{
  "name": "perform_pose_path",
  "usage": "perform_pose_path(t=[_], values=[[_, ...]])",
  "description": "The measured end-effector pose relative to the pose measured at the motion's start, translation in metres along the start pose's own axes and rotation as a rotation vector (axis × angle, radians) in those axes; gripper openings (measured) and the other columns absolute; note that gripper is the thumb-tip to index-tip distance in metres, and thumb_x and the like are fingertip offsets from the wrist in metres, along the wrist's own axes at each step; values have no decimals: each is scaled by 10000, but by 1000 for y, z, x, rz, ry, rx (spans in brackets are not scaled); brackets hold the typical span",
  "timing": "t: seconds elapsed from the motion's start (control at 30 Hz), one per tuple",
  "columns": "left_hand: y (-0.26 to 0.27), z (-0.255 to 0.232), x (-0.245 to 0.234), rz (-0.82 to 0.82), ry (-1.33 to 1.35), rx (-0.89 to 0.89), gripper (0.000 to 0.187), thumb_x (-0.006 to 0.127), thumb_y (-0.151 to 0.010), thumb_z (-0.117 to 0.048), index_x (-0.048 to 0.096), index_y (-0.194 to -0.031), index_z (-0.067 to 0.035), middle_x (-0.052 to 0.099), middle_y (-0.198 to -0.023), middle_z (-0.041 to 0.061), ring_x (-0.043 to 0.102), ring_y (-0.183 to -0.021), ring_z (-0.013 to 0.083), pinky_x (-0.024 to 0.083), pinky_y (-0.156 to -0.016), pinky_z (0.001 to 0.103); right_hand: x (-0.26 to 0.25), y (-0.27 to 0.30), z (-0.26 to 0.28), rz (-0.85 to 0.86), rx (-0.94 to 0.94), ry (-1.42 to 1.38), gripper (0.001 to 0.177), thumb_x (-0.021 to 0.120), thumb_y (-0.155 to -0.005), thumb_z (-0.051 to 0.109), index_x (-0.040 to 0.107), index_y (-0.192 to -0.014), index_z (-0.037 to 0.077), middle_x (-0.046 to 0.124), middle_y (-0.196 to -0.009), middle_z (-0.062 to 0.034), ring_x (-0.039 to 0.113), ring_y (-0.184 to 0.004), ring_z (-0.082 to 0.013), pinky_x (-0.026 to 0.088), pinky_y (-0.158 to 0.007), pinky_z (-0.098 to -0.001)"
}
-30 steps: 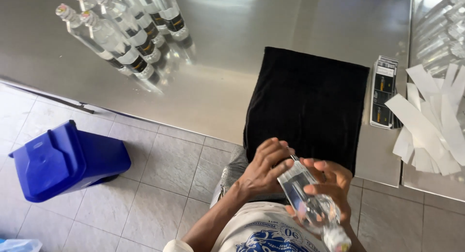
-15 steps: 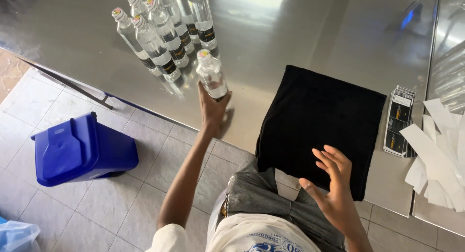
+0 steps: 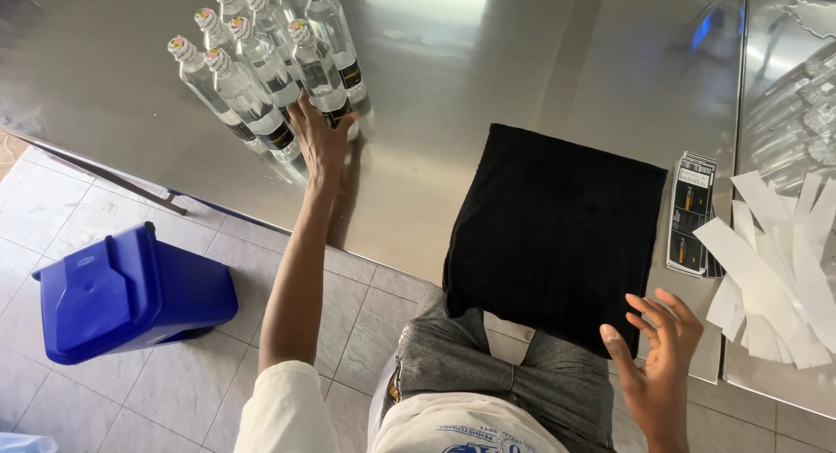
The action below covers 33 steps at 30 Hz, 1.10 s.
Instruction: Manually applying adhesive labels to clear plastic bottles at a workbench.
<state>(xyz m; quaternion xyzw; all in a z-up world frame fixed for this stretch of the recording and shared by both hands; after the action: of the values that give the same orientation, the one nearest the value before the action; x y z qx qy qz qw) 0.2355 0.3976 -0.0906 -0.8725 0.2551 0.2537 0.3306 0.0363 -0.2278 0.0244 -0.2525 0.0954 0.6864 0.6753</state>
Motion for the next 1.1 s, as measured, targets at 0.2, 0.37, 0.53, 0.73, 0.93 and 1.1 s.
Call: perform_pose_path(t=[0.2, 0.37, 0.53, 0.73, 0.93, 1.1], values=[[5, -14, -17, 55, 178, -145, 700, 972, -885, -115, 475, -1372, -45, 714, -737, 25, 670, -636, 194, 622, -671, 429, -1, 1, -4, -20, 21, -29, 502, 722, -958, 126, 580, -1426, 15, 310, -1595, -123, 571, -1438, -297, 560, -1179, -479], [-7, -7, -7, 54, 224, -228, 505, 836, -935, -36, 406, -1182, -126, 681, -830, 53, 689, -681, 211, 640, -574, 361, -11, 5, -13, -69, 20, 11, 475, 726, -967, 150, 597, -1409, 30, 311, -1598, -112, 554, -1436, -280, 569, -1166, -487], [-12, 64, 32, -31, 54, -102, 180, 698, -892, -121, 571, -979, -214, 711, -836, 35, 735, -762, 330, 551, -673, 514, -42, 1, -32, -230, -28, 164, 420, 728, -1009, 186, 630, -1400, 65, 345, -1568, -139, 495, -1469, -266, 573, -1154, -466], [34, -28, -36, 92, 193, 201, 264, 857, -1098, 95, 728, -1257, -71, 817, -1101, 110, 734, -842, 219, 597, -679, 393, -115, -40, -63, -472, -157, 375, 315, 705, -1090, 174, 673, -1372, 38, 477, -1473, -170, 483, -1484, -319, 585, -1109, -482], [148, -137, -91, 503, 330, 61, 192, 737, -1204, 48, 683, -1388, 49, 742, -1238, 228, 710, -815, 263, 602, -634, 358, -239, -97, -147, -1011, -189, 581, 480, 711, -991, -159, 551, -1413, 5, 491, -1335, -209, 612, -1069, -329, 598, -777, -455], [233, -155, -99, 645, 489, -164, 219, 713, -1118, -121, 715, -1326, -50, 738, -802, 153, 660, -612, 197, 542, -549, 303, -294, -137, -245, -1061, 312, 820, 975, 908, -1081, 507, 288, -1640, 3, 709, -1393, -201, 754, -1247, -349, 629, -815, -590]])
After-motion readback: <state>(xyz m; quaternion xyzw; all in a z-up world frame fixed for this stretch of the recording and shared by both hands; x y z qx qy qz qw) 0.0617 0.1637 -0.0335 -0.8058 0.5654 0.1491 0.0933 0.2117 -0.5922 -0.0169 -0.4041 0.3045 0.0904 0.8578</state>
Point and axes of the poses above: each hand's wrist, its own y-axis away from the middle knuckle, its own x-axis out of the palm, z = x × y, the point moved 5 cm from there along -y, towards the middle knuckle
